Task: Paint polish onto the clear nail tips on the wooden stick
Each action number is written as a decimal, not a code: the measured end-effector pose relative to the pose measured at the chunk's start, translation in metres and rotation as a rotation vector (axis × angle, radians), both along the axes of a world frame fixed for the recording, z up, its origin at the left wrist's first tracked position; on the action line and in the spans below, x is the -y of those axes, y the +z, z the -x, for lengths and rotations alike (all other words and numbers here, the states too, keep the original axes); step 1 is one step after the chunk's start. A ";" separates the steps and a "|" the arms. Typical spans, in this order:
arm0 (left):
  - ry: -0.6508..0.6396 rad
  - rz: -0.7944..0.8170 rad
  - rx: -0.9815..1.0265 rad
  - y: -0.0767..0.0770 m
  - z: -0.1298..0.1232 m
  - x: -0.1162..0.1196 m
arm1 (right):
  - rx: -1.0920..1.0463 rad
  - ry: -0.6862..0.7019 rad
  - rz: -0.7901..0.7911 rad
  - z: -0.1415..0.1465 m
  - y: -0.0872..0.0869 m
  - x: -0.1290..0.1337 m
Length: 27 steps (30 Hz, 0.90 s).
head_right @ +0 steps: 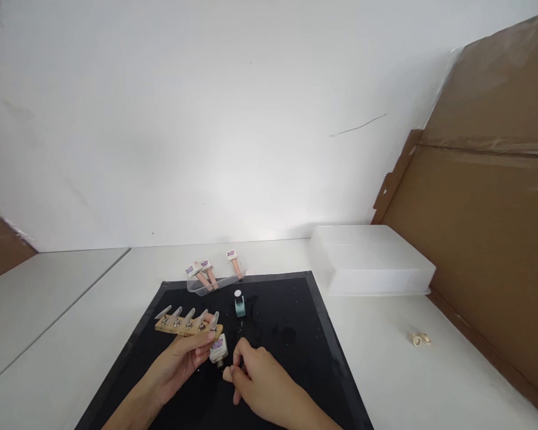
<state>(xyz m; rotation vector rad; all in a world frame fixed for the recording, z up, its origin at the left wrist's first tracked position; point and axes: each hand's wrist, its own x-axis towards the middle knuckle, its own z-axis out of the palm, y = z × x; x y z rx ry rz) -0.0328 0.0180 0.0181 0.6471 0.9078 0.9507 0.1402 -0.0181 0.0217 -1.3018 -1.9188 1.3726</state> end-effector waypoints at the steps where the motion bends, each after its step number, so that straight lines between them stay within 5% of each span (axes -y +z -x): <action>1: 0.003 0.000 -0.003 0.000 0.000 0.000 | -0.012 -0.002 0.001 -0.001 -0.001 0.000; 9: 0.003 -0.014 -0.017 -0.001 0.000 0.000 | -0.132 -0.017 0.118 -0.012 -0.004 -0.009; 13: 0.007 -0.003 -0.033 -0.002 0.000 0.001 | -0.220 -0.130 0.197 -0.019 0.001 -0.019; 19: -0.059 -0.042 -0.013 0.002 -0.001 0.004 | -0.504 -0.359 0.041 -0.029 0.013 -0.029; 27: -0.301 -0.113 -0.112 0.002 -0.010 0.012 | -0.789 -0.250 0.050 -0.029 0.011 -0.019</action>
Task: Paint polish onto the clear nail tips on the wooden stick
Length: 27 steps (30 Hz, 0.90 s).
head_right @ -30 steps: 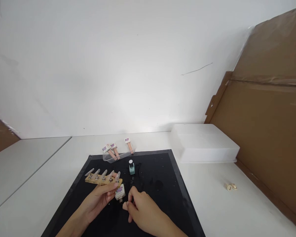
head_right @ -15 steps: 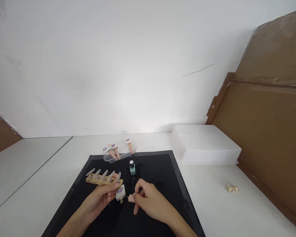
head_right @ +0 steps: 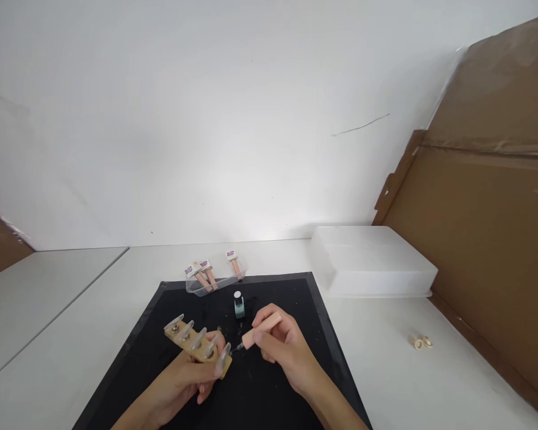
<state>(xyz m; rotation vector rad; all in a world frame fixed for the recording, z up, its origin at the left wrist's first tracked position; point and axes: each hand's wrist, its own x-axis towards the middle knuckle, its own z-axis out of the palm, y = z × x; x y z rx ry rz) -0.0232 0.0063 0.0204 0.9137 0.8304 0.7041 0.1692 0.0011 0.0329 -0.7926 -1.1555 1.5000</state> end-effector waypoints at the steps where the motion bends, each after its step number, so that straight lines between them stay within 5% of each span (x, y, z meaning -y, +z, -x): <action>1: -0.014 0.008 -0.014 0.000 -0.002 0.000 | 0.011 0.019 -0.031 0.001 0.000 0.001; 7: -0.061 0.029 -0.024 -0.004 -0.006 0.001 | 0.136 0.081 -0.195 0.000 -0.002 0.003; 17: -0.116 0.033 -0.040 -0.010 -0.005 0.003 | 0.192 -0.054 -0.250 -0.004 -0.006 0.000; 23: -0.122 0.012 -0.052 -0.011 -0.005 0.001 | 0.241 0.067 -0.301 -0.003 -0.003 0.005; 27: -0.135 -0.010 -0.067 -0.013 -0.005 0.000 | 0.316 0.003 -0.321 -0.003 -0.002 0.003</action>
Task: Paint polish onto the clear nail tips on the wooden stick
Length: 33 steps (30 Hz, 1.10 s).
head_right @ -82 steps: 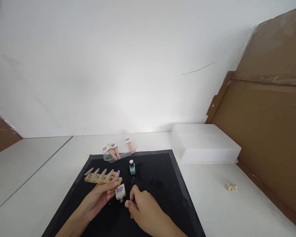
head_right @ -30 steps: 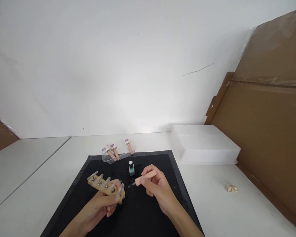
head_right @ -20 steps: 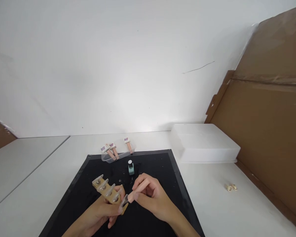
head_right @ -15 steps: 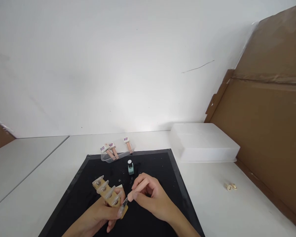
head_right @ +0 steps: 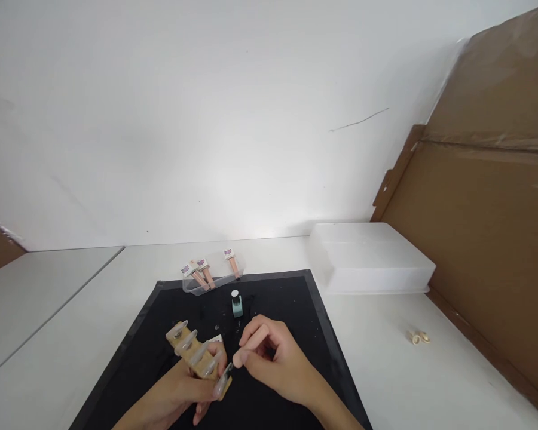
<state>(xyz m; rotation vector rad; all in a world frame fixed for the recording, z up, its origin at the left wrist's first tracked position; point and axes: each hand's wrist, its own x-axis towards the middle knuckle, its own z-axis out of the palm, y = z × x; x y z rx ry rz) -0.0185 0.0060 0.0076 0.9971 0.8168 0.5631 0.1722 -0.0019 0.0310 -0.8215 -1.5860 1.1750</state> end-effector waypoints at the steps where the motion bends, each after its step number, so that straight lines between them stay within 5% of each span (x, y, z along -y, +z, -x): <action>1: -0.001 -0.008 -0.005 0.000 0.000 0.000 | -0.007 -0.030 -0.001 -0.001 0.000 -0.001; 9: 0.020 -0.079 -0.086 0.001 -0.002 0.001 | 0.082 0.056 -0.064 -0.001 0.005 0.004; 17: 0.026 -0.088 -0.112 0.000 -0.002 0.001 | 0.067 -0.083 -0.037 0.000 0.005 0.000; 23: 0.025 -0.110 -0.142 0.005 -0.007 0.001 | 0.166 0.056 -0.007 0.002 0.006 0.005; 29: 0.014 -0.140 -0.146 0.001 -0.005 0.001 | 0.124 -0.081 0.000 0.000 0.003 0.000; 33: -0.001 -0.163 -0.159 -0.001 -0.004 0.000 | 0.115 0.047 -0.023 0.001 0.006 0.003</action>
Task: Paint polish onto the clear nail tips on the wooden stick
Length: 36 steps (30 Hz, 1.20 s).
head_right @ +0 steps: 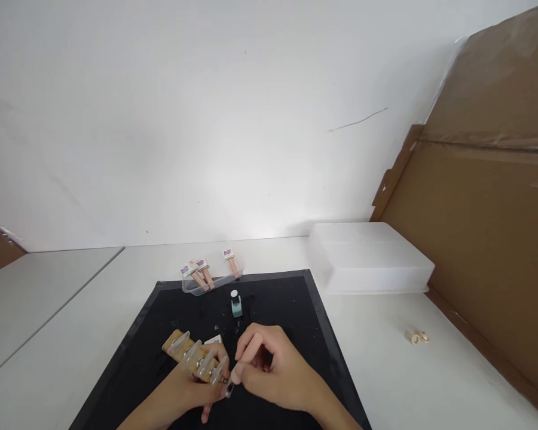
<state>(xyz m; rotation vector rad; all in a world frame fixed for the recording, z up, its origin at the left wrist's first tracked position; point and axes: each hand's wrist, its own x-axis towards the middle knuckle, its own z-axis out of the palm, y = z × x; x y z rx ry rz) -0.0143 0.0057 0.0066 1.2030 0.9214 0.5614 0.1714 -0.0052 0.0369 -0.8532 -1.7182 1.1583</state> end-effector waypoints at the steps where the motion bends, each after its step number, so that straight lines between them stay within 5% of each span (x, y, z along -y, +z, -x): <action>1: -0.010 -0.004 0.002 0.000 0.000 0.000 | 0.020 0.034 0.023 0.001 0.000 0.000; 8: -0.036 -0.026 -0.011 -0.004 0.001 0.001 | -0.017 -0.117 0.049 -0.001 -0.004 -0.006; 15: -0.059 -0.084 -0.080 0.002 -0.002 0.001 | 0.031 0.021 0.013 0.001 0.000 0.000; 23: -0.061 -0.098 -0.070 -0.005 0.001 0.004 | 0.029 -0.164 -0.026 -0.001 -0.004 -0.007; 29: -0.044 -0.098 -0.056 0.000 -0.001 0.003 | 0.035 0.030 -0.018 0.000 0.003 -0.002; 36: -0.025 -0.100 -0.084 0.004 -0.002 0.004 | 0.030 -0.105 -0.008 0.000 0.004 -0.003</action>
